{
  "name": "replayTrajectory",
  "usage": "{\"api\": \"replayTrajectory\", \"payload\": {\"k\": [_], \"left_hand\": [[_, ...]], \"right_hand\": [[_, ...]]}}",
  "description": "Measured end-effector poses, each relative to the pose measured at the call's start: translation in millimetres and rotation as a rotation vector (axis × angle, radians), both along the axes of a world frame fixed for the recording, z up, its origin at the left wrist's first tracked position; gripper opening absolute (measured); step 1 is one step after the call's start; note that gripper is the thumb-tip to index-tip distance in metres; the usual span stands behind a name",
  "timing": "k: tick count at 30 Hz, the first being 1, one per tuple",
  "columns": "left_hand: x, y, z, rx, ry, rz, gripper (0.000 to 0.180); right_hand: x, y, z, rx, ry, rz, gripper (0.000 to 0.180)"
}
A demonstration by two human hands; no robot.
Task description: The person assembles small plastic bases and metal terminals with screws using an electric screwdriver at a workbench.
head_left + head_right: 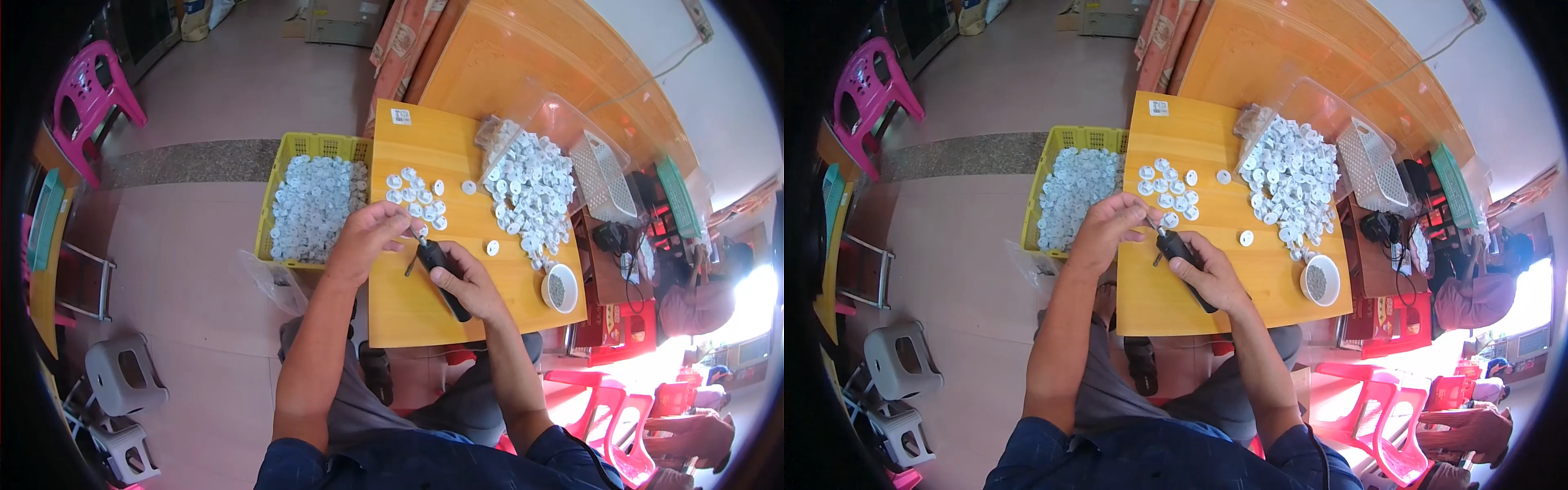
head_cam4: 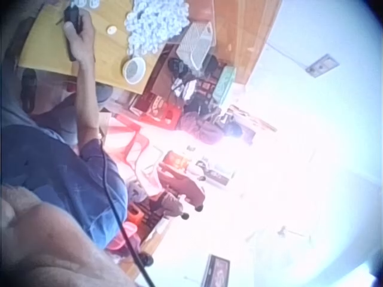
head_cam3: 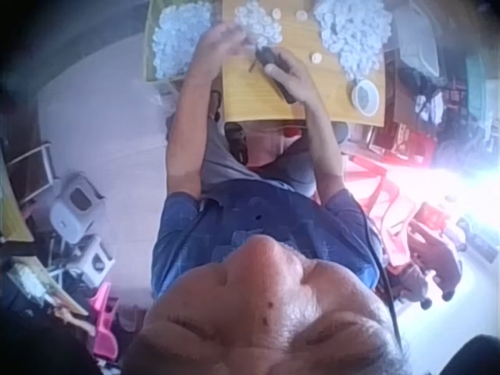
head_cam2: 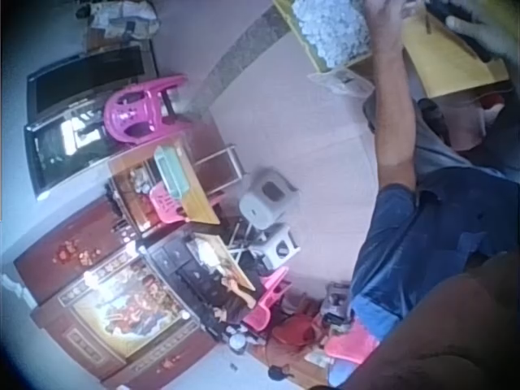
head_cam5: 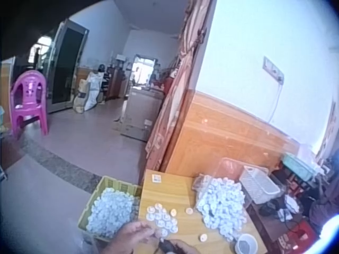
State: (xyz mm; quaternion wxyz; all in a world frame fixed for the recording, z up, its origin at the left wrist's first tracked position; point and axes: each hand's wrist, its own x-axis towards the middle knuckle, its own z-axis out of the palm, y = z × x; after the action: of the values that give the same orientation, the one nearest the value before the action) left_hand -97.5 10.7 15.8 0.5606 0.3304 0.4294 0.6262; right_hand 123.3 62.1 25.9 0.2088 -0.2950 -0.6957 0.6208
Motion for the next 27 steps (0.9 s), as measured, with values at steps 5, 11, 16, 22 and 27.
{"api": "replayTrajectory", "payload": {"k": [5,11,16,22,27], "left_hand": [[4,3,-9,0.016,-0.029,0.063,0.019],[0,1,-7,0.018,-0.08,0.109,0.018],[-4,1,-7,0.008,-0.066,0.12,0.015],[-12,-1,-11,0.12,0.061,0.149,0.015],[-14,-2,-12,0.167,0.015,0.097,0.016]], "right_hand": [[-7,-3,4,0.013,0.027,0.002,0.035],[-8,-1,5,0.009,0.009,-0.004,0.038],[-13,-1,14,0.002,-0.001,0.006,0.039],[-18,7,25,0.238,-0.129,0.012,0.035],[-25,7,33,0.037,-0.066,0.074,0.038]]}}
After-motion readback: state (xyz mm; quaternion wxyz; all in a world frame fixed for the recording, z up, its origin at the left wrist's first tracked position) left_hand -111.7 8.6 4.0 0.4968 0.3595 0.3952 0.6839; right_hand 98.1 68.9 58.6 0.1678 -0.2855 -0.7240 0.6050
